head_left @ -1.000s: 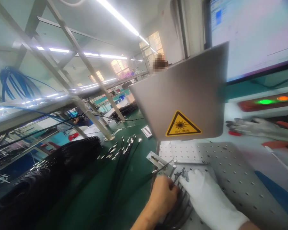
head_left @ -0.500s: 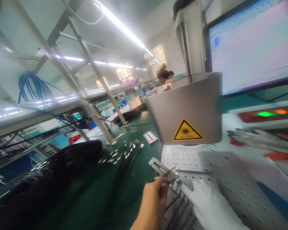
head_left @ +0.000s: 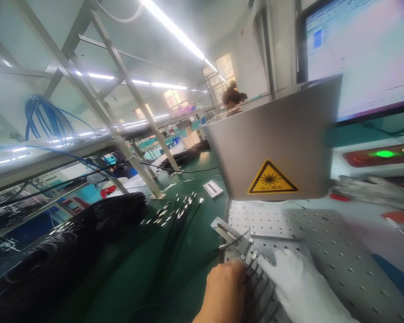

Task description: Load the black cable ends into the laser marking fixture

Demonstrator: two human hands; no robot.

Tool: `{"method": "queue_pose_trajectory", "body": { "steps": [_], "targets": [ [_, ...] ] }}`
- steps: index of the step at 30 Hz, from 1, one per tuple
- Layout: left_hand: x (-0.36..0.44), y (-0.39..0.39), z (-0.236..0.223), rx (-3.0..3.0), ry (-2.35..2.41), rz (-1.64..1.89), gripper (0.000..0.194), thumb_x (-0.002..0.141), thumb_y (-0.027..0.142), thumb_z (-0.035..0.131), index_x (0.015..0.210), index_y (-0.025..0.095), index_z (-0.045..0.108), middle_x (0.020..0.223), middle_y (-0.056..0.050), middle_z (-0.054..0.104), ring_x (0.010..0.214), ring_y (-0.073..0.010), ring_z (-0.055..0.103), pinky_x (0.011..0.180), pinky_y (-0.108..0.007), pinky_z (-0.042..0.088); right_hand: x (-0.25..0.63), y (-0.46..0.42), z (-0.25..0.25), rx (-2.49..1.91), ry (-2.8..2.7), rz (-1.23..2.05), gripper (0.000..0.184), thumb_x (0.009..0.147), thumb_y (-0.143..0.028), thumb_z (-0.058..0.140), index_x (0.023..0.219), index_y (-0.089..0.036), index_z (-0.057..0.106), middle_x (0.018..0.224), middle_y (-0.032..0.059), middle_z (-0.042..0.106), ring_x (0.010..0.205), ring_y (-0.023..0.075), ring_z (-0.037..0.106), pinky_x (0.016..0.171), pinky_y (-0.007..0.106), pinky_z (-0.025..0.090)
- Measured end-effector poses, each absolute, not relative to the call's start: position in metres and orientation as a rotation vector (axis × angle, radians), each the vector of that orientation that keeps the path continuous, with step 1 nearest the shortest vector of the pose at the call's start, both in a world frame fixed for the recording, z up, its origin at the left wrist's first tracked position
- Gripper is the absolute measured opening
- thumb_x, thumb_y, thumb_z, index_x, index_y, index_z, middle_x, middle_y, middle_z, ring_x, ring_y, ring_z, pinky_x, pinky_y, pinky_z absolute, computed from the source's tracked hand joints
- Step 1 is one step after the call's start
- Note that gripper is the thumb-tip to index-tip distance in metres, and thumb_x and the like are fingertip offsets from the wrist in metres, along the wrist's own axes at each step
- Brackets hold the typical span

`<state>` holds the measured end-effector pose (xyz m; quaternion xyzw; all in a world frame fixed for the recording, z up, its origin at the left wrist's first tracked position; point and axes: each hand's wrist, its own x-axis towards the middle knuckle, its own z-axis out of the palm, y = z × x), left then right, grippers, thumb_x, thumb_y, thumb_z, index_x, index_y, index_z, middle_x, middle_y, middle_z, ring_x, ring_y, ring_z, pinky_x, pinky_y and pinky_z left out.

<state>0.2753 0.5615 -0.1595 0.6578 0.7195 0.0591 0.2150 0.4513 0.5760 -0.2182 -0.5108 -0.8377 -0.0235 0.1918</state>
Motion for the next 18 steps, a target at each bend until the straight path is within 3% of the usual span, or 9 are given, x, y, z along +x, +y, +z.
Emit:
{"method": "queue_pose_trajectory", "body": {
  "steps": [3, 8, 13, 18],
  "targets": [
    [0.279, 0.563, -0.154, 1.911, 2.006, -0.024, 0.043, 0.082, 0.013, 0.035, 0.103, 0.025, 0.070, 0.101, -0.013, 0.070, 0.098, -0.0330, 0.065, 0.079, -0.038, 0.042, 0.453, 0.578, -0.214, -1.454, -2.422, -0.139, 0.060, 0.071, -0.003, 0.051, 0.122, -0.032, 0.066, 0.094, 0.0114, 0.057, 0.089, 0.0304, 0.053, 0.078, 0.041, 0.038],
    [0.282, 0.562, -0.141, 1.956, 1.996, -0.110, 0.044, 0.082, 0.014, 0.033, 0.104, 0.025, 0.069, 0.096, -0.012, 0.070, 0.094, -0.0315, 0.067, 0.077, -0.037, 0.046, 0.459, 0.596, -0.206, -1.421, -2.462, 0.001, 0.058, 0.076, -0.007, 0.050, 0.122, -0.041, 0.063, 0.093, 0.0073, 0.059, 0.083, 0.0243, 0.057, 0.069, 0.031, 0.037],
    [0.281, 0.561, -0.136, 1.971, 1.974, -0.096, 0.041, 0.086, 0.018, 0.033, 0.103, 0.025, 0.070, 0.093, -0.010, 0.070, 0.094, -0.0314, 0.067, 0.081, -0.039, 0.050, 0.451, 0.614, -0.210, -1.357, -2.509, -0.126, 0.026, 0.080, -0.010, 0.054, 0.091, -0.028, 0.069, 0.074, 0.0043, 0.057, 0.066, 0.0169, 0.052, 0.056, 0.029, 0.024],
    [0.277, 0.562, -0.140, 2.041, 1.800, -0.047, 0.054, 0.083, 0.014, 0.035, 0.131, 0.030, 0.055, 0.108, -0.011, 0.069, 0.101, -0.0315, 0.066, 0.089, -0.044, 0.052, 0.449, 0.618, -0.229, -1.195, -2.402, -0.382, 0.023, 0.074, -0.005, 0.057, 0.083, -0.025, 0.066, 0.066, 0.0031, 0.053, 0.059, 0.0175, 0.049, 0.052, 0.032, 0.021]
  ]
}}
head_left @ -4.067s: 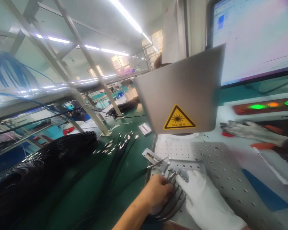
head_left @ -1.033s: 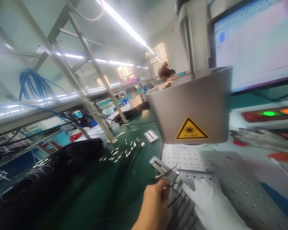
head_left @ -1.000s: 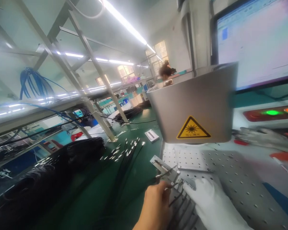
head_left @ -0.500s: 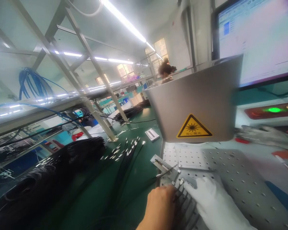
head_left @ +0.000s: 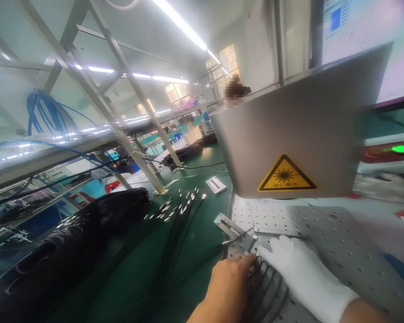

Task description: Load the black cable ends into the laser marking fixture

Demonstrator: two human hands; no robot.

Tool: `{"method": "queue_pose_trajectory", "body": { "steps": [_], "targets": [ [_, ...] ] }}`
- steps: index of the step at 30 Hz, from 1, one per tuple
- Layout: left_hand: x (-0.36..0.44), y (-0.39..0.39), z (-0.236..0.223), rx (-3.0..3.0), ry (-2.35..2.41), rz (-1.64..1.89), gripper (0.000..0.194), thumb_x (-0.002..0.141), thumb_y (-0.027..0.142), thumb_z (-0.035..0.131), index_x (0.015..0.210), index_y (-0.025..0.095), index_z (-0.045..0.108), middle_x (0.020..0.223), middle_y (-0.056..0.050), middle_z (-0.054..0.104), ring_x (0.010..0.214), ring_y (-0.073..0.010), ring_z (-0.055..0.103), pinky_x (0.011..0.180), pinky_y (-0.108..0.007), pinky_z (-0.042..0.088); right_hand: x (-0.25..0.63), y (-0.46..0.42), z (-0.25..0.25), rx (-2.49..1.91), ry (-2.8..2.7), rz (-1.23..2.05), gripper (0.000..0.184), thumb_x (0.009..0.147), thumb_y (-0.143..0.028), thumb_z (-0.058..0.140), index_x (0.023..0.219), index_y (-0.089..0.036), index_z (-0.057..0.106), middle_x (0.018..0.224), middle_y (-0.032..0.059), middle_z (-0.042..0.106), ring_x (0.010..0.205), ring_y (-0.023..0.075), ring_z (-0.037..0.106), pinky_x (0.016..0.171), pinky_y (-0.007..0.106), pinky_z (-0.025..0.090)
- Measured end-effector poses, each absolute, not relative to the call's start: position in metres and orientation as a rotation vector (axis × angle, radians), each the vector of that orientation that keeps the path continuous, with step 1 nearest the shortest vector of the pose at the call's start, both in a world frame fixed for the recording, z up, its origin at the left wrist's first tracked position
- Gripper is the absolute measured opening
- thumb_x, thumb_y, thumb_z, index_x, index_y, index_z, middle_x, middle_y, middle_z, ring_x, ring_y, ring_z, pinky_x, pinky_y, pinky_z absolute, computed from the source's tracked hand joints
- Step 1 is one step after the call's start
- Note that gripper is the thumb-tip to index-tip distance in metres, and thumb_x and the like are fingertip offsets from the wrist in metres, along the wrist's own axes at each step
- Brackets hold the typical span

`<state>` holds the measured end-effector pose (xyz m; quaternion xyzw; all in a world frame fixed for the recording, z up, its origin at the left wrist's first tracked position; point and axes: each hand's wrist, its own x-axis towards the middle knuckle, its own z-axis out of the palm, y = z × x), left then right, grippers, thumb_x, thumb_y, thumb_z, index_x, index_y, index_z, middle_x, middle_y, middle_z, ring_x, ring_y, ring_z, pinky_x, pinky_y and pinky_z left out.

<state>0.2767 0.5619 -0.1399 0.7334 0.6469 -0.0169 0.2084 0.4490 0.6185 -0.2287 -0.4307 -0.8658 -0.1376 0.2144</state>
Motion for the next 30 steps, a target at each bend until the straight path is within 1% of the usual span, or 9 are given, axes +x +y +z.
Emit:
{"method": "queue_pose_trajectory", "body": {
  "steps": [3, 8, 12, 14, 17, 19, 22, 25, 30],
  "targets": [
    [0.271, 0.564, -0.147, 2.096, 1.687, -0.037, 0.061, 0.081, 0.009, 0.036, 0.135, 0.032, 0.050, 0.110, -0.011, 0.068, 0.099, -0.0283, 0.066, 0.090, -0.041, 0.053, 0.454, 0.620, -0.224, -1.117, -2.358, -0.281, 0.027, 0.078, -0.005, 0.052, 0.085, -0.026, 0.068, 0.067, 0.0023, 0.054, 0.061, 0.0174, 0.050, 0.055, 0.030, 0.028],
    [0.263, 0.567, -0.158, 2.187, 1.592, 0.063, 0.060, 0.078, 0.007, 0.041, 0.131, 0.031, 0.054, 0.101, -0.008, 0.069, 0.089, -0.0220, 0.067, 0.084, -0.031, 0.053, 0.465, 0.628, -0.197, -0.962, -2.424, 0.395, 0.034, 0.085, -0.010, 0.040, 0.090, -0.023, 0.072, 0.084, 0.0047, 0.063, 0.082, 0.0174, 0.057, 0.073, 0.026, 0.043],
    [0.265, 0.570, -0.152, 2.218, 1.570, 0.072, 0.049, 0.082, 0.010, 0.040, 0.120, 0.031, 0.062, 0.091, -0.005, 0.069, 0.084, -0.0212, 0.066, 0.077, -0.029, 0.052, 0.471, 0.641, -0.191, -0.846, -2.435, 0.858, 0.047, 0.076, -0.008, 0.037, 0.098, -0.025, 0.074, 0.103, 0.0047, 0.066, 0.098, 0.0197, 0.059, 0.091, 0.033, 0.045],
    [0.268, 0.571, -0.147, 2.258, 1.606, 0.040, 0.039, 0.088, 0.016, 0.037, 0.111, 0.029, 0.066, 0.089, -0.006, 0.066, 0.081, -0.0208, 0.064, 0.075, -0.031, 0.052, 0.472, 0.649, -0.197, -0.845, -2.375, 0.978, 0.048, 0.076, -0.010, 0.037, 0.103, -0.026, 0.074, 0.104, 0.0041, 0.067, 0.103, 0.0203, 0.059, 0.097, 0.034, 0.044],
    [0.273, 0.572, -0.143, 2.411, 1.661, 0.037, 0.035, 0.091, 0.019, 0.034, 0.098, 0.024, 0.068, 0.095, -0.007, 0.061, 0.089, -0.0217, 0.060, 0.084, -0.037, 0.053, 0.473, 0.657, -0.208, -0.906, -2.281, 1.021, 0.048, 0.079, -0.014, 0.038, 0.113, -0.025, 0.071, 0.098, 0.0045, 0.069, 0.102, 0.0200, 0.060, 0.099, 0.033, 0.044],
    [0.278, 0.570, -0.143, 2.509, 1.585, 0.138, 0.036, 0.091, 0.016, 0.033, 0.100, 0.023, 0.067, 0.103, -0.007, 0.061, 0.098, -0.0217, 0.057, 0.093, -0.039, 0.052, 0.475, 0.658, -0.211, -0.944, -2.253, 1.019, 0.050, 0.080, -0.015, 0.038, 0.118, -0.024, 0.069, 0.099, 0.0042, 0.070, 0.102, 0.0195, 0.061, 0.099, 0.033, 0.044],
    [0.285, 0.566, -0.149, 2.589, 1.332, 0.306, 0.036, 0.090, 0.015, 0.034, 0.112, 0.020, 0.062, 0.117, -0.007, 0.061, 0.109, -0.0214, 0.056, 0.099, -0.036, 0.051, 0.479, 0.654, -0.206, -0.966, -2.227, 1.034, 0.053, 0.079, -0.015, 0.037, 0.120, -0.024, 0.068, 0.108, 0.0035, 0.069, 0.103, 0.0186, 0.061, 0.099, 0.032, 0.045],
    [0.289, 0.566, -0.159, 2.682, 1.120, 0.273, 0.038, 0.091, 0.020, 0.038, 0.125, 0.018, 0.053, 0.130, -0.007, 0.058, 0.120, -0.0217, 0.052, 0.109, -0.035, 0.046, 0.480, 0.651, -0.199, -0.984, -2.246, 1.025, 0.055, 0.077, -0.015, 0.036, 0.121, -0.022, 0.068, 0.119, 0.0046, 0.065, 0.109, 0.0193, 0.059, 0.101, 0.031, 0.044],
    [0.288, 0.570, -0.174, 2.759, 1.022, 0.127, 0.048, 0.091, 0.026, 0.044, 0.138, 0.018, 0.042, 0.141, -0.006, 0.051, 0.130, -0.0221, 0.046, 0.120, -0.037, 0.037, 0.476, 0.654, -0.205, -0.994, -2.296, 0.998, 0.057, 0.073, -0.010, 0.038, 0.119, -0.022, 0.069, 0.113, 0.0051, 0.067, 0.106, 0.0204, 0.061, 0.101, 0.034, 0.044]
  ]
}}
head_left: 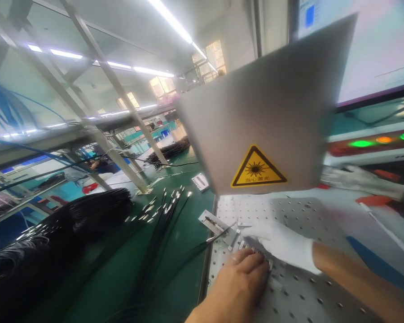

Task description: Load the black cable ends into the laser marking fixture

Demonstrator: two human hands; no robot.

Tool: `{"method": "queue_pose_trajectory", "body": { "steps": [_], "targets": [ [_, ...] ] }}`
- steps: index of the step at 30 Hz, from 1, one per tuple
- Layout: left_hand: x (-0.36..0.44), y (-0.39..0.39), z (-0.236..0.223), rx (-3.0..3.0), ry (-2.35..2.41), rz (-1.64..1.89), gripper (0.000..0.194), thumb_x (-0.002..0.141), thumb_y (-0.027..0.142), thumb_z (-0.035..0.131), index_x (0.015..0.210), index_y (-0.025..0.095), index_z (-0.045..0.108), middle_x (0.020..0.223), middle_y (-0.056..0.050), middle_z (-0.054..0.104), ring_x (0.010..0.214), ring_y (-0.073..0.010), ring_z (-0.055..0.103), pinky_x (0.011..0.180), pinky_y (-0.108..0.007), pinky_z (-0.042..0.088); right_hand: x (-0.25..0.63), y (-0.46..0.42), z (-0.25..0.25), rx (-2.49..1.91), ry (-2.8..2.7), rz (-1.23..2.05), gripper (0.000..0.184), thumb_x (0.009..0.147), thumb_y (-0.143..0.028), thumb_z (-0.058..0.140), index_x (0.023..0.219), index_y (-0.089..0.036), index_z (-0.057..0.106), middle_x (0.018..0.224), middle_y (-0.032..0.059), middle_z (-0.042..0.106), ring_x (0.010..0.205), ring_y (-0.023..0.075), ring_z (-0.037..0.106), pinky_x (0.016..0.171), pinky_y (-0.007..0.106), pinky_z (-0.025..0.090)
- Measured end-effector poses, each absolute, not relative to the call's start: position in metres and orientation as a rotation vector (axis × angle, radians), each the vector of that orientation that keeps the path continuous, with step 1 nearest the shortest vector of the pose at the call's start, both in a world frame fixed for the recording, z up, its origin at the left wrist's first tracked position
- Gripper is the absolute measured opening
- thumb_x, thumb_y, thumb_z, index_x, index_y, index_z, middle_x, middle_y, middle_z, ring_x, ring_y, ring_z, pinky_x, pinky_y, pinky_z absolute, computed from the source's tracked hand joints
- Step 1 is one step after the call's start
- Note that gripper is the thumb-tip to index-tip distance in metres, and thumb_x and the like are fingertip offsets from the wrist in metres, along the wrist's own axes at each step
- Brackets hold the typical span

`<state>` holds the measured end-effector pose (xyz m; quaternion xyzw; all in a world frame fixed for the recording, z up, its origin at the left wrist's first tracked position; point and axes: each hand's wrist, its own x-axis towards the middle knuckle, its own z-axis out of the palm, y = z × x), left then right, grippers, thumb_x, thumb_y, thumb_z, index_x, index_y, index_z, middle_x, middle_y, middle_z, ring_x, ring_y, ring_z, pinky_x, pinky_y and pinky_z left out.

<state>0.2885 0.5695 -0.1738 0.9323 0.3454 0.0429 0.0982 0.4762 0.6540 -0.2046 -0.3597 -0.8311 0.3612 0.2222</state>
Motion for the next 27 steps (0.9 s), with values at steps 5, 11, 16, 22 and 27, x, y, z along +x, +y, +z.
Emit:
{"method": "queue_pose_trajectory", "body": {
  "steps": [5, 11, 16, 22, 27],
  "targets": [
    [0.290, 0.570, -0.186, 2.759, 1.026, 0.248, 0.047, 0.089, 0.021, 0.044, 0.135, 0.016, 0.046, 0.136, -0.009, 0.055, 0.128, -0.0231, 0.048, 0.117, -0.038, 0.040, 0.473, 0.654, -0.210, -1.000, -2.266, 0.994, 0.052, 0.074, -0.011, 0.039, 0.114, -0.022, 0.071, 0.105, 0.0053, 0.069, 0.097, 0.0211, 0.063, 0.092, 0.032, 0.049],
    [0.298, 0.564, -0.163, 2.481, 1.252, 0.317, 0.034, 0.091, 0.020, 0.039, 0.118, 0.020, 0.061, 0.127, -0.008, 0.060, 0.118, -0.0209, 0.055, 0.110, -0.036, 0.046, 0.471, 0.649, -0.206, -1.010, -2.212, 0.899, 0.045, 0.077, -0.018, 0.039, 0.106, -0.022, 0.073, 0.112, 0.0059, 0.067, 0.107, 0.0235, 0.061, 0.101, 0.035, 0.046],
    [0.282, 0.564, -0.143, 2.262, 1.820, 0.135, 0.041, 0.079, 0.005, 0.039, 0.112, 0.015, 0.061, 0.119, -0.011, 0.060, 0.113, -0.0258, 0.054, 0.105, -0.044, 0.047, 0.481, 0.639, -0.210, -1.191, -2.191, 0.837, 0.058, 0.081, -0.027, 0.030, 0.125, -0.014, 0.064, 0.123, 0.0108, 0.061, 0.118, 0.0235, 0.055, 0.112, 0.043, 0.035],
    [0.274, 0.568, -0.136, 2.176, 2.042, -0.196, 0.047, 0.081, 0.006, 0.039, 0.126, 0.004, 0.054, 0.141, -0.020, 0.046, 0.138, -0.0332, 0.035, 0.116, -0.049, 0.036, 0.484, 0.628, -0.213, -1.279, -2.096, 0.817, 0.059, 0.084, -0.032, 0.025, 0.124, -0.016, 0.064, 0.127, 0.0122, 0.058, 0.115, 0.0242, 0.055, 0.103, 0.043, 0.042],
    [0.244, 0.587, -0.130, 2.074, 2.455, -0.090, 0.057, 0.087, 0.005, 0.025, 0.143, 0.004, 0.035, 0.155, -0.023, 0.020, 0.145, -0.0346, 0.022, 0.114, -0.049, 0.038, 0.483, 0.626, -0.206, -1.289, -2.129, 0.828, 0.060, 0.083, -0.031, 0.024, 0.123, -0.013, 0.064, 0.123, 0.0145, 0.059, 0.112, 0.0238, 0.056, 0.102, 0.042, 0.043]
  ]
}}
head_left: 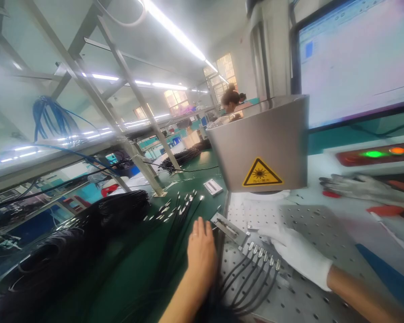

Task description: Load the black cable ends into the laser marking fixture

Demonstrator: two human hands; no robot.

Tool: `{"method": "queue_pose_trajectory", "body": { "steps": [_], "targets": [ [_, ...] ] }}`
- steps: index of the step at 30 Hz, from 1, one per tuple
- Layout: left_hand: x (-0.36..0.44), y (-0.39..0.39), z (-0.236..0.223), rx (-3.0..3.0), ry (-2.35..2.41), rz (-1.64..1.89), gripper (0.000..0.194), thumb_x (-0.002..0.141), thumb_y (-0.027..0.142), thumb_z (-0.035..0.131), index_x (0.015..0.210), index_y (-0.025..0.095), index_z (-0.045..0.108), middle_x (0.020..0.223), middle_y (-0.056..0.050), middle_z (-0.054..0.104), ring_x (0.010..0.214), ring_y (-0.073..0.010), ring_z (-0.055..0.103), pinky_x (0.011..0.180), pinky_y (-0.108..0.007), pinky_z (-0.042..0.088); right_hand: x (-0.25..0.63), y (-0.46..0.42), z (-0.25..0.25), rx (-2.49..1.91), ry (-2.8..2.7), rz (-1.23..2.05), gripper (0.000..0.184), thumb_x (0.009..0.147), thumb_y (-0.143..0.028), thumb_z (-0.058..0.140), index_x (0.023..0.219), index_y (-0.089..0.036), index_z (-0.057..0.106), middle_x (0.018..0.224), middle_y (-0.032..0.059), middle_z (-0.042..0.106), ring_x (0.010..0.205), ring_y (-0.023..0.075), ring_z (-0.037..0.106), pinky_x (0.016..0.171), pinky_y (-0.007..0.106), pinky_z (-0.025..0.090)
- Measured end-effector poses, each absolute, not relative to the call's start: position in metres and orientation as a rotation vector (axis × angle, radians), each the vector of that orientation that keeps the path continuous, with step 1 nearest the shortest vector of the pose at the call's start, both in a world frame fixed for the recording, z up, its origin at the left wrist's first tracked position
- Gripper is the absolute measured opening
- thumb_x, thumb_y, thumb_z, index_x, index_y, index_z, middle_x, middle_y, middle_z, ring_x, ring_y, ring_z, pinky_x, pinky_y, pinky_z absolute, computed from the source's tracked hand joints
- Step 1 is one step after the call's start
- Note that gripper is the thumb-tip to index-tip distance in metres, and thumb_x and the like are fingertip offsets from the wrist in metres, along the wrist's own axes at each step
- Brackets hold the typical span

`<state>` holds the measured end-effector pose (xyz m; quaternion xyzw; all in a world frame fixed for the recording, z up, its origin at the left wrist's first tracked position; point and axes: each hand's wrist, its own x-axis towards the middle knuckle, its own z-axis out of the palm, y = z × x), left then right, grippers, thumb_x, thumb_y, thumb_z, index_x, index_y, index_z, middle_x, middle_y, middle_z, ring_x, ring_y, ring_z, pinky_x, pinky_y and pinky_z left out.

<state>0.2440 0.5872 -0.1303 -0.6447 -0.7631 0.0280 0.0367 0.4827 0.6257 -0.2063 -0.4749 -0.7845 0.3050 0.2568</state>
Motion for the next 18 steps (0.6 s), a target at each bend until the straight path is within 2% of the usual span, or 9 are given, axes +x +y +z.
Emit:
{"method": "queue_pose_trajectory", "body": {
  "steps": [1, 3, 6, 8, 10, 12, 14, 18],
  "targets": [
    [0.235, 0.594, -0.128, -1.883, -2.365, 0.026, 0.055, 0.088, 0.007, 0.026, 0.142, 0.002, 0.034, 0.154, -0.025, 0.021, 0.144, -0.0361, 0.024, 0.112, -0.050, 0.040, 0.483, 0.626, -0.205, -1.285, -2.125, 0.824, 0.059, 0.083, -0.031, 0.025, 0.122, -0.013, 0.065, 0.121, 0.0143, 0.060, 0.112, 0.0239, 0.056, 0.102, 0.041, 0.043],
    [0.222, 0.606, -0.122, -1.774, -2.388, -0.087, 0.049, 0.091, 0.013, 0.028, 0.136, -0.001, 0.041, 0.147, -0.028, 0.034, 0.138, -0.0368, 0.036, 0.107, -0.049, 0.043, 0.483, 0.627, -0.205, -1.266, -2.099, 0.825, 0.057, 0.082, -0.030, 0.026, 0.120, -0.015, 0.066, 0.117, 0.0131, 0.062, 0.112, 0.0243, 0.057, 0.101, 0.042, 0.043],
    [0.224, 0.615, -0.116, -1.877, -2.314, -0.171, 0.039, 0.094, 0.020, 0.029, 0.118, 0.007, 0.057, 0.122, -0.018, 0.059, 0.119, -0.0284, 0.053, 0.103, -0.042, 0.045, 0.484, 0.629, -0.206, -1.247, -2.038, 0.856, 0.055, 0.081, -0.030, 0.029, 0.118, -0.017, 0.068, 0.115, 0.0112, 0.063, 0.110, 0.0240, 0.058, 0.100, 0.042, 0.043],
    [0.238, 0.614, -0.116, -1.966, -2.288, -0.162, 0.034, 0.095, 0.024, 0.031, 0.105, 0.013, 0.062, 0.107, -0.012, 0.063, 0.106, -0.0252, 0.059, 0.095, -0.038, 0.048, 0.484, 0.630, -0.207, -1.229, -2.007, 0.874, 0.055, 0.080, -0.030, 0.030, 0.118, -0.017, 0.068, 0.116, 0.0100, 0.064, 0.108, 0.0230, 0.058, 0.100, 0.041, 0.044],
    [0.255, 0.610, -0.118, -2.018, -2.347, -0.145, 0.031, 0.094, 0.024, 0.033, 0.095, 0.014, 0.062, 0.100, -0.011, 0.064, 0.097, -0.0263, 0.061, 0.087, -0.038, 0.049, 0.484, 0.630, -0.207, -1.208, -1.986, 0.880, 0.056, 0.080, -0.030, 0.030, 0.117, -0.017, 0.068, 0.115, 0.0092, 0.065, 0.107, 0.0228, 0.059, 0.099, 0.041, 0.044],
    [0.264, 0.607, -0.122, -2.044, -2.431, -0.146, 0.032, 0.092, 0.023, 0.032, 0.093, 0.012, 0.062, 0.099, -0.014, 0.064, 0.097, -0.0282, 0.061, 0.087, -0.040, 0.049, 0.484, 0.630, -0.207, -1.192, -1.978, 0.886, 0.055, 0.079, -0.029, 0.030, 0.117, -0.017, 0.069, 0.113, 0.0089, 0.065, 0.106, 0.0229, 0.059, 0.098, 0.041, 0.044],
    [0.264, 0.608, -0.126, -2.047, -2.489, -0.195, 0.032, 0.091, 0.019, 0.032, 0.095, 0.009, 0.062, 0.103, -0.016, 0.063, 0.105, -0.0301, 0.058, 0.093, -0.042, 0.046, 0.484, 0.630, -0.207, -1.191, -1.971, 0.892, 0.054, 0.078, -0.028, 0.031, 0.116, -0.017, 0.069, 0.112, 0.0087, 0.066, 0.104, 0.0231, 0.059, 0.097, 0.041, 0.044],
    [0.242, 0.625, -0.135, -2.045, -2.578, -0.502, 0.038, 0.089, 0.015, 0.033, 0.121, 0.004, 0.052, 0.125, -0.021, 0.056, 0.122, -0.0286, 0.051, 0.108, -0.043, 0.039, 0.484, 0.630, -0.207, -1.168, -1.954, 0.886, 0.054, 0.079, -0.027, 0.031, 0.116, -0.017, 0.069, 0.112, 0.0079, 0.066, 0.106, 0.0226, 0.059, 0.099, 0.040, 0.044]
  ]
}}
